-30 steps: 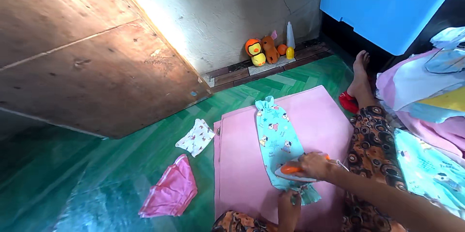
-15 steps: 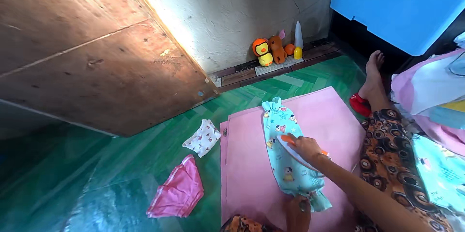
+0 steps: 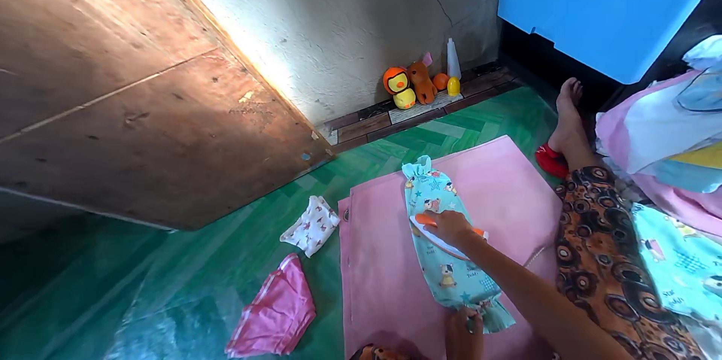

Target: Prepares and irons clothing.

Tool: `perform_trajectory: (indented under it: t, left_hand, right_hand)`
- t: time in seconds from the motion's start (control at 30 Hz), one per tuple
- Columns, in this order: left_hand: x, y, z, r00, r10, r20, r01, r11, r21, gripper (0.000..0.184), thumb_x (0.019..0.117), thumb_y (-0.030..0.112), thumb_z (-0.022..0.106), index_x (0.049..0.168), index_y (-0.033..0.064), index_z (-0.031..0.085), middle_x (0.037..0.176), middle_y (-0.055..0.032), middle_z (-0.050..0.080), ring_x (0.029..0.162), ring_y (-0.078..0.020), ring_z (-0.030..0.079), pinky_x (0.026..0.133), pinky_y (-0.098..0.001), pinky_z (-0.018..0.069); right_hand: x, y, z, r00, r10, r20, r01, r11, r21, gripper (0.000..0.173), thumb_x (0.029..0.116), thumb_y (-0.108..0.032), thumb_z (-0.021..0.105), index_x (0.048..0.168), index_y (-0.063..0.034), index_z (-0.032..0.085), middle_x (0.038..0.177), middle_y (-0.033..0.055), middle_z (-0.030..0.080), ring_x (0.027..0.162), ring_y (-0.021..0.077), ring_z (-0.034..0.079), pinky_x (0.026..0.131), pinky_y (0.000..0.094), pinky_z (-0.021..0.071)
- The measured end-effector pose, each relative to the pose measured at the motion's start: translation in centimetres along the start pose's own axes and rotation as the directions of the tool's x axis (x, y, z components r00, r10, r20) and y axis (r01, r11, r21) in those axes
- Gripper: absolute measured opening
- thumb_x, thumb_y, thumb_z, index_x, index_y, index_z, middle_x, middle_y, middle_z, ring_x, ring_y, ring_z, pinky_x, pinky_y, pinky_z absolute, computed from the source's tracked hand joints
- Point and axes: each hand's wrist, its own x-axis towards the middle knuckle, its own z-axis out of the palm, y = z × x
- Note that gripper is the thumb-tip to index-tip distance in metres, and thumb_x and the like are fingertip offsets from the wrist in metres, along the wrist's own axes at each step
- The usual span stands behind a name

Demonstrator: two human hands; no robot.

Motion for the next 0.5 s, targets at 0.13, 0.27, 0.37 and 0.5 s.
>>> perform_trajectory:
  t: [0.13, 0.27, 0.37, 0.5]
  left_hand:
    - [-0.1, -0.3, 0.1, 0.999, 0.031, -0.028, -0.032, 0.999, -0.025, 0.027, 0.1015, 0.017, 0.06, 0.115, -0.0025, 0.072, 0.108, -0.0215, 0.072, 0.104, -0.0329, 0.07, 0.096, -0.0503, 0.0528]
    - [-0.2, -0.4, 0.0, 0.999, 0.039, -0.026, -0.04, 0.998, -0.051, 0.027, 0.1006, 0.017, 0.061, 0.114, -0.0029, 0.073, 0.11, -0.0233, 0.071, 0.107, -0.0359, 0.068, 0.098, -0.0527, 0.0519]
    - [-0.1, -0.6, 0.0, 0.998, 0.058, -0.024, -0.059, 0.997, -0.046, 0.026, 0.1005, 0.017, 0.061, 0.114, -0.0029, 0.072, 0.107, -0.0226, 0.072, 0.102, -0.034, 0.069, 0.094, -0.0508, 0.0537]
    - [-0.2, -0.7, 0.0, 0.995, 0.095, -0.039, -0.097, 0.994, -0.056, 0.025, 0.1, 0.014, 0.061, 0.112, -0.0038, 0.072, 0.107, -0.0222, 0.072, 0.102, -0.0324, 0.07, 0.095, -0.0492, 0.0539]
  right_hand:
    - [-1.0, -0.3, 0.8, 0.998, -0.058, 0.02, 0.058, 0.998, -0.017, 0.053, 0.1091, -0.046, 0.046, 0.157, -0.0252, 0.043, 0.126, 0.0243, 0.068, 0.12, 0.044, 0.064, 0.1, 0.0613, 0.0491]
    - [-1.7, -0.5, 1.4, 0.991, -0.125, 0.049, 0.128, 0.991, -0.043, 0.054, 0.1089, -0.046, 0.047, 0.158, -0.0243, 0.042, 0.124, 0.0253, 0.068, 0.119, 0.0445, 0.064, 0.1, 0.0612, 0.0486]
    - [-2.4, -0.3, 2.1, 0.973, -0.213, 0.09, 0.22, 0.972, -0.084, 0.054, 0.1083, -0.047, 0.048, 0.157, -0.025, 0.044, 0.121, 0.0259, 0.069, 0.116, 0.0455, 0.065, 0.097, 0.0624, 0.0492]
    - [-4.4, 0.7, 3.1, 0.902, -0.396, 0.17, 0.42, 0.897, -0.139, 0.05, 0.108, -0.046, 0.05, 0.152, -0.0225, 0.051, 0.112, 0.0265, 0.071, 0.109, 0.0471, 0.067, 0.096, 0.0636, 0.0494]
